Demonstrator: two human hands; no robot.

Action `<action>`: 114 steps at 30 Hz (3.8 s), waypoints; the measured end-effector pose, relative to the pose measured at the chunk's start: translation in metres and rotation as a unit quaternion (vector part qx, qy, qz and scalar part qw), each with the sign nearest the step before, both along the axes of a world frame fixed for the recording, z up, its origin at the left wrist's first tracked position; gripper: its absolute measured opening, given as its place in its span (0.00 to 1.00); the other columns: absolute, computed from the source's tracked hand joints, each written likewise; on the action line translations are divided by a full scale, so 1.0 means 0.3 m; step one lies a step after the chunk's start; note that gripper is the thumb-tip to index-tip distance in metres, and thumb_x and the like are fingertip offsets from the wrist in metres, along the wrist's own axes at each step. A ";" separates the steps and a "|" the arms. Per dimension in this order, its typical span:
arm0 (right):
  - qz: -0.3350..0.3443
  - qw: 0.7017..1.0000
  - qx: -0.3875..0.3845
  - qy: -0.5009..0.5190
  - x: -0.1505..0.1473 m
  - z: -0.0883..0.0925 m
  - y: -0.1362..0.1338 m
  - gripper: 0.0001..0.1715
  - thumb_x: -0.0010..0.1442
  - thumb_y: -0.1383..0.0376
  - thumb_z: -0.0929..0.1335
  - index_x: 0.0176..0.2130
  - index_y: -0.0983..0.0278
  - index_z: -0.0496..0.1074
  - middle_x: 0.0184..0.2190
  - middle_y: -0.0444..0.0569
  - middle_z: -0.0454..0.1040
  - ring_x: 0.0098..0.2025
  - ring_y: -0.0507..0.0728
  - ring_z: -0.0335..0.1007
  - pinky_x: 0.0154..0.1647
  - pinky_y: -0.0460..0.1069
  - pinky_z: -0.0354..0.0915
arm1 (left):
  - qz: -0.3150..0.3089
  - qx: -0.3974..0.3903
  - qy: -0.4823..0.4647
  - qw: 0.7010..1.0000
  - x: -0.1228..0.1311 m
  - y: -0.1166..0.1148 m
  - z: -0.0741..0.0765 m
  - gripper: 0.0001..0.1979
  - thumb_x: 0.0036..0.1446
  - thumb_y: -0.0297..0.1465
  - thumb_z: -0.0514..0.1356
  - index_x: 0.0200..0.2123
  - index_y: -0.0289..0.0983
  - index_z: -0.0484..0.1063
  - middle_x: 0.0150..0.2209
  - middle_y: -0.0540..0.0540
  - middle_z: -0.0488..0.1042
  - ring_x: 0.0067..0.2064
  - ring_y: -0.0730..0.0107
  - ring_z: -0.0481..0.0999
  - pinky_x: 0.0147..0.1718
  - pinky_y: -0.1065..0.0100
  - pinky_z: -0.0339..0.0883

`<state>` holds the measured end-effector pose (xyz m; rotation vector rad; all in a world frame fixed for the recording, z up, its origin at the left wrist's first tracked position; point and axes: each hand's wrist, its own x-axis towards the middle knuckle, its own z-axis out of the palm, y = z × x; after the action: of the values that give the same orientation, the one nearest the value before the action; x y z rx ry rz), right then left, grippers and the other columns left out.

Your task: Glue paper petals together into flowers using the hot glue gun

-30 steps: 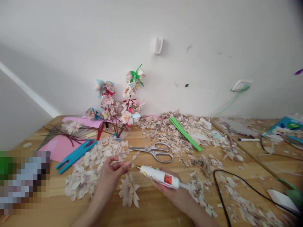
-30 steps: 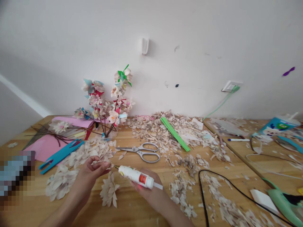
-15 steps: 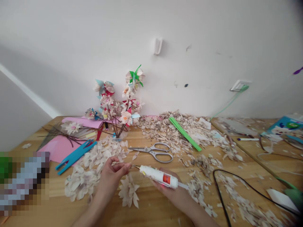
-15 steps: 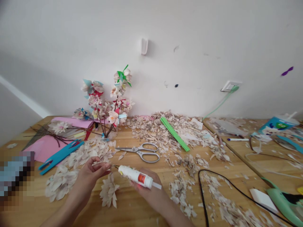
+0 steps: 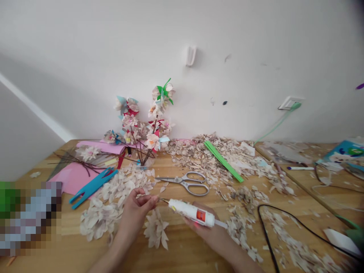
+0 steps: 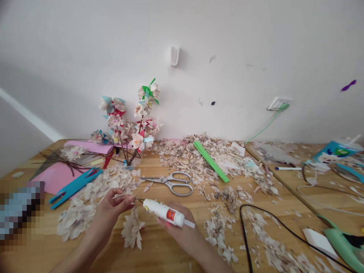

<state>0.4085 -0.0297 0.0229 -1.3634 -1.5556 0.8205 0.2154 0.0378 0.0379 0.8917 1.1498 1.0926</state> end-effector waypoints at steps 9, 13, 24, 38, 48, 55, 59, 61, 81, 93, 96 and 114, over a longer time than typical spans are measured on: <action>-0.048 0.999 0.005 -0.025 0.012 -0.056 0.001 0.12 0.50 0.55 0.68 0.23 0.60 0.70 0.20 0.43 0.71 0.24 0.55 0.67 0.25 0.48 0.68 | -0.014 0.000 -0.027 1.000 0.000 -0.005 0.010 0.24 0.37 0.34 0.69 0.30 0.40 0.55 0.21 0.55 0.77 0.25 0.77 0.73 0.31 0.72 0.66; -0.061 0.997 -0.012 -0.044 0.029 -0.070 0.016 0.12 0.51 0.56 0.68 0.25 0.61 0.72 0.23 0.45 0.75 0.25 0.57 0.71 0.26 0.49 0.69 | -0.020 -0.002 -0.041 0.999 -0.008 -0.009 0.012 0.24 0.38 0.34 0.69 0.31 0.39 0.56 0.21 0.54 0.77 0.26 0.77 0.74 0.33 0.71 0.67; -0.120 0.990 -0.067 -0.037 0.109 -0.150 0.093 0.11 0.46 0.58 0.70 0.31 0.62 0.75 0.31 0.50 0.80 0.33 0.64 0.76 0.35 0.55 0.71 | 0.012 -0.023 -0.068 0.997 -0.036 0.030 0.040 0.27 0.32 0.35 0.72 0.31 0.39 0.57 0.21 0.52 0.78 0.26 0.77 0.75 0.33 0.72 0.70; -0.092 0.958 0.199 -0.184 0.036 0.038 -0.012 0.46 0.53 0.69 0.68 0.62 0.59 0.42 0.45 0.53 0.70 0.46 0.61 0.68 0.49 0.59 0.63 | 0.030 0.003 -0.092 0.995 -0.036 0.047 0.102 0.24 0.34 0.31 0.71 0.31 0.39 0.59 0.22 0.52 0.77 0.27 0.75 0.76 0.33 0.70 0.71; 0.074 0.991 -0.008 -0.110 -0.168 -0.061 0.041 0.45 0.49 0.77 0.66 0.61 0.60 0.47 0.39 0.49 0.76 0.40 0.58 0.73 0.42 0.52 0.68 | 0.047 0.072 -0.151 0.985 -0.040 0.078 0.189 0.21 0.36 0.29 0.70 0.31 0.39 0.61 0.21 0.57 0.76 0.27 0.77 0.76 0.35 0.71 0.70; 0.033 0.997 0.051 -0.048 -0.084 0.022 0.044 0.46 0.54 0.67 0.69 0.62 0.57 0.42 0.36 0.48 0.77 0.38 0.57 0.74 0.44 0.54 0.67 | 0.054 0.129 -0.067 0.988 -0.093 0.090 0.226 0.23 0.37 0.31 0.70 0.35 0.39 0.62 0.21 0.56 0.76 0.26 0.79 0.74 0.29 0.78 0.64; 0.075 0.978 0.184 -0.067 -0.048 0.035 0.043 0.44 0.57 0.72 0.66 0.62 0.53 0.40 0.37 0.46 0.78 0.40 0.56 0.73 0.45 0.53 0.66 | -0.054 0.201 -0.001 0.978 -0.103 0.067 0.241 0.21 0.41 0.29 0.68 0.36 0.41 0.61 0.21 0.56 0.75 0.28 0.73 0.75 0.29 0.74 0.65; 0.088 0.956 0.260 -0.106 -0.041 0.060 0.037 0.40 0.59 0.74 0.63 0.62 0.53 0.41 0.34 0.44 0.78 0.38 0.55 0.74 0.44 0.52 0.66 | -0.102 0.248 0.037 0.963 -0.099 0.044 0.240 0.20 0.43 0.29 0.67 0.37 0.43 0.61 0.22 0.54 0.75 0.32 0.69 0.76 0.32 0.70 0.66; 0.091 0.923 0.305 -0.218 -0.029 0.150 -0.013 0.30 0.58 0.77 0.60 0.56 0.55 0.54 0.33 0.45 0.79 0.34 0.55 0.74 0.38 0.48 0.68 | -0.315 0.315 0.142 0.884 -0.047 -0.037 0.220 0.14 0.48 0.25 0.62 0.39 0.44 0.66 0.26 0.51 0.77 0.35 0.62 0.78 0.59 0.52 0.42; 0.097 0.917 0.322 -0.214 -0.025 0.125 -0.007 0.43 0.57 0.78 0.60 0.62 0.53 0.36 0.33 0.43 0.79 0.35 0.56 0.74 0.39 0.51 0.68 | -0.336 0.341 0.203 0.854 -0.051 -0.040 0.226 0.15 0.50 0.27 0.62 0.41 0.46 0.66 0.28 0.52 0.76 0.35 0.65 0.77 0.59 0.53 0.42; 0.093 0.924 0.313 -0.200 -0.023 0.120 -0.008 0.44 0.57 0.77 0.61 0.62 0.52 0.35 0.34 0.43 0.79 0.35 0.57 0.74 0.38 0.52 0.68 | -0.344 0.352 0.195 0.848 -0.057 -0.040 0.224 0.20 0.50 0.27 0.62 0.46 0.47 0.64 0.30 0.51 0.77 0.39 0.65 0.76 0.59 0.55 0.42; 0.031 0.970 0.241 -0.013 -0.035 0.058 0.010 0.27 0.59 0.70 0.65 0.53 0.55 0.51 0.32 0.46 0.80 0.35 0.57 0.77 0.41 0.53 0.70 | -0.381 0.210 0.082 0.897 -0.072 -0.043 0.208 0.25 0.57 0.45 0.50 0.58 0.49 0.52 0.42 0.46 0.73 0.47 0.60 0.71 0.50 0.57 0.58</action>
<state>0.3979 -0.0266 0.0403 -0.9756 -1.6867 0.4190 0.1939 0.0249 0.1002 1.6273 0.5789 0.6115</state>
